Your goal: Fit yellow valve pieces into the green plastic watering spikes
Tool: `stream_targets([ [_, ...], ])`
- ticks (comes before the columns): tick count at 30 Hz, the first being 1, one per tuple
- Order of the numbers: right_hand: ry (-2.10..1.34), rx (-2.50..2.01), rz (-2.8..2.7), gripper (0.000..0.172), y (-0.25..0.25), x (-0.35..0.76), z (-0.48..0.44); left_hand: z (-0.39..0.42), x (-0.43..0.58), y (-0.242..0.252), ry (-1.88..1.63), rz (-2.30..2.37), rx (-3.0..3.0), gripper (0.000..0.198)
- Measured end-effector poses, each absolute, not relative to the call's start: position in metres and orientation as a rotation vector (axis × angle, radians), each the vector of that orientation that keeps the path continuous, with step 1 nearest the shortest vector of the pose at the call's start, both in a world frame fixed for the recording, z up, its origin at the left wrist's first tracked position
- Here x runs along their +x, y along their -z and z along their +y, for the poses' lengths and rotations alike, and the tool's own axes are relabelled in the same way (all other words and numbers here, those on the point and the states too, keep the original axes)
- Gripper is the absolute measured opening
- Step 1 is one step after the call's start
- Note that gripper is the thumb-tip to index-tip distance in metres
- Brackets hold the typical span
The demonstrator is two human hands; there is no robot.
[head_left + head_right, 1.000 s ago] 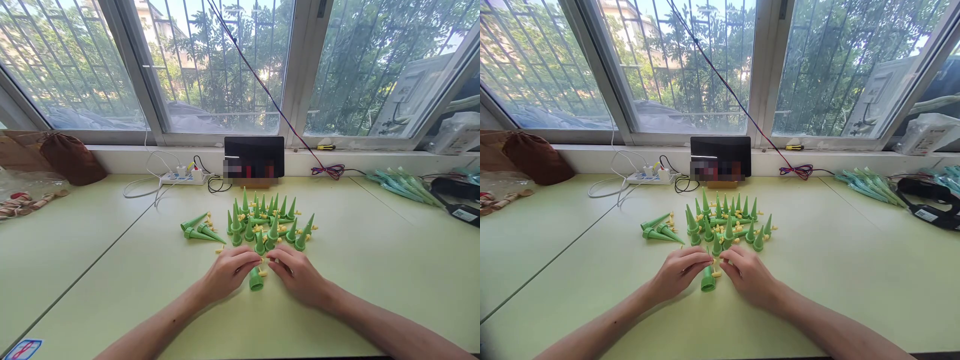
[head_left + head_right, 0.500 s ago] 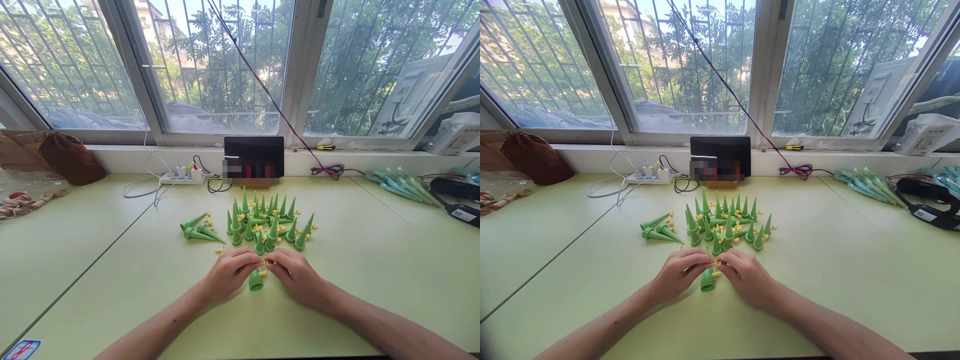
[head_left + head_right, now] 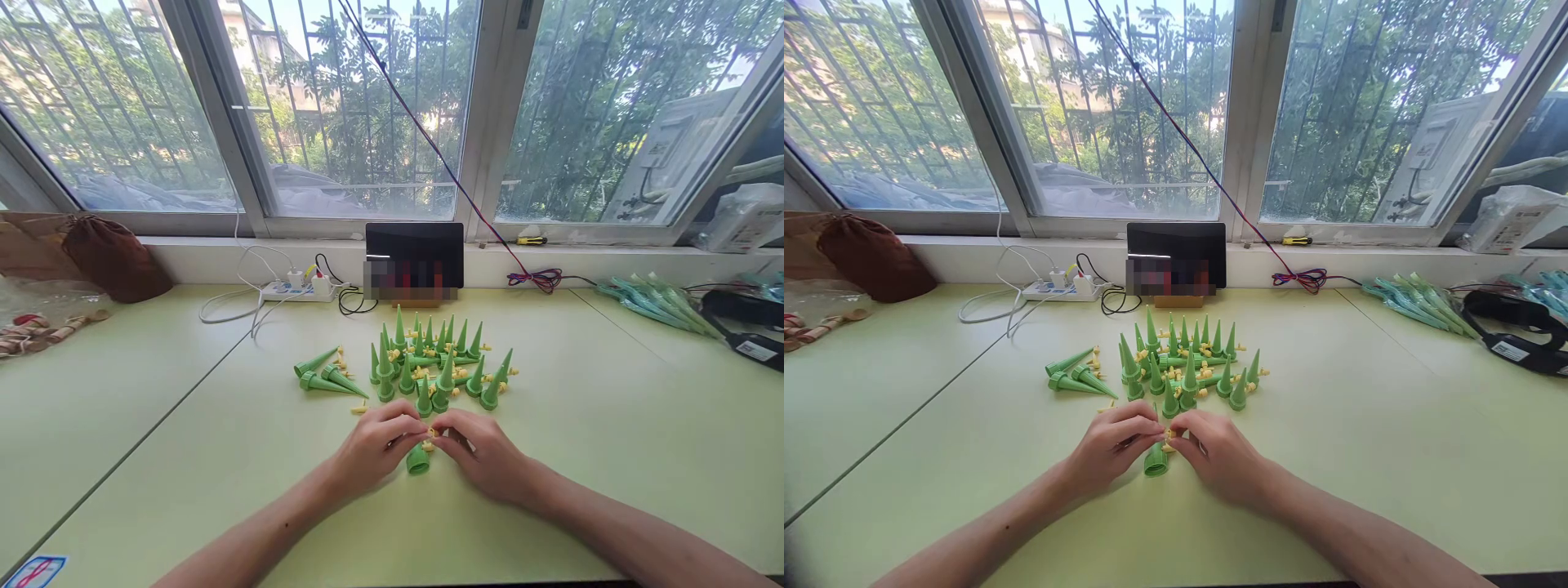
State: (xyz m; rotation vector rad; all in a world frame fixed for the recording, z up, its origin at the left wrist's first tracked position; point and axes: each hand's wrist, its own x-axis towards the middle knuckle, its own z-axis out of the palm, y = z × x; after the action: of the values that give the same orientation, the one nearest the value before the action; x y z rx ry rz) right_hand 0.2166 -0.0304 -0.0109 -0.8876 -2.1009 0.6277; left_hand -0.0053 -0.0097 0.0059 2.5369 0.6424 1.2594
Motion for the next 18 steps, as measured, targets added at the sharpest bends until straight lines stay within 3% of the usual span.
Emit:
stream_targets([
  [18, -0.560, -0.863, -2.068, 0.012, 0.0085, 0.2166, -0.0295, -0.0107, -0.0064, -0.0073, -1.138, 0.714, 2.531, 0.014],
])
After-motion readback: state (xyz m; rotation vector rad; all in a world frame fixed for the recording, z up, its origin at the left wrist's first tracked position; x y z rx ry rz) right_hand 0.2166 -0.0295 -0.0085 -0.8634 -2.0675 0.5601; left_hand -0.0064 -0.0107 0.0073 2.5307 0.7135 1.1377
